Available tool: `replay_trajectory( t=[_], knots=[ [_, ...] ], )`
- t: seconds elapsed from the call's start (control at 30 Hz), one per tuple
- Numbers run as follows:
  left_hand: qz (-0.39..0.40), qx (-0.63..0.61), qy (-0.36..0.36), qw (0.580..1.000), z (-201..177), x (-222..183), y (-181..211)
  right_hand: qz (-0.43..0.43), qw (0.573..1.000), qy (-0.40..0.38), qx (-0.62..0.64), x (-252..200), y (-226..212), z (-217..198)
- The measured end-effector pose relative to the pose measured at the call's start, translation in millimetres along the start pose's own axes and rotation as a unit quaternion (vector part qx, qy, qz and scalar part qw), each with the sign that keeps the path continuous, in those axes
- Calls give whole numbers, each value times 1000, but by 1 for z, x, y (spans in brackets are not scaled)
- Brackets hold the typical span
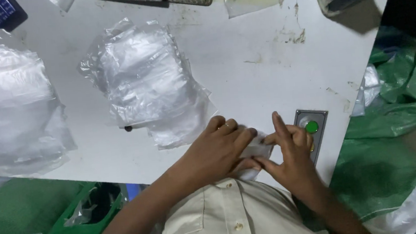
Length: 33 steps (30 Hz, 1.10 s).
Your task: Folding and stacking plastic bags on a white workbench in a factory setting.
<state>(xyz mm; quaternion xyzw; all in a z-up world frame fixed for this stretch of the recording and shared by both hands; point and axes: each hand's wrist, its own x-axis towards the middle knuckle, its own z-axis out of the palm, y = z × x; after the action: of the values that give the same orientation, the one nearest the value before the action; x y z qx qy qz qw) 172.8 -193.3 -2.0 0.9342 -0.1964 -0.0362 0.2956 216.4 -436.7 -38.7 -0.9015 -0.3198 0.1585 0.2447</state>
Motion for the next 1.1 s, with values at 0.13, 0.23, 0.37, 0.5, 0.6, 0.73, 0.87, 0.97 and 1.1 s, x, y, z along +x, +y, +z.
replay_trajectory(
  t=[0.13,0.23,0.37,0.5,0.6,0.73,0.87,0.97,1.1],
  knots=[
    [-38,126,33,991,20,-11,-11,-35,998,33,33,-3,-16,-1],
    [-114,128,140,975,18,-7,-18,-231,957,123,-124,-10,-6,23],
    [-78,120,131,981,28,-11,-23,-219,973,19,-70,1,-19,8],
    [-26,157,120,980,13,-16,-12,-134,989,64,-2,4,3,11],
    [-78,78,98,989,30,-28,-10,-175,975,40,-130,20,-11,5],
    [-95,65,73,991,24,-33,-1,-181,977,13,-111,19,-5,2],
    [-159,71,51,983,33,-33,0,-199,976,-7,-89,23,-1,-4],
    [-183,28,55,981,33,-27,-2,-190,975,-18,-114,33,-4,-3],
    [-213,-64,96,970,16,-21,11,-130,989,-71,-27,47,-21,-27]
  ],
)
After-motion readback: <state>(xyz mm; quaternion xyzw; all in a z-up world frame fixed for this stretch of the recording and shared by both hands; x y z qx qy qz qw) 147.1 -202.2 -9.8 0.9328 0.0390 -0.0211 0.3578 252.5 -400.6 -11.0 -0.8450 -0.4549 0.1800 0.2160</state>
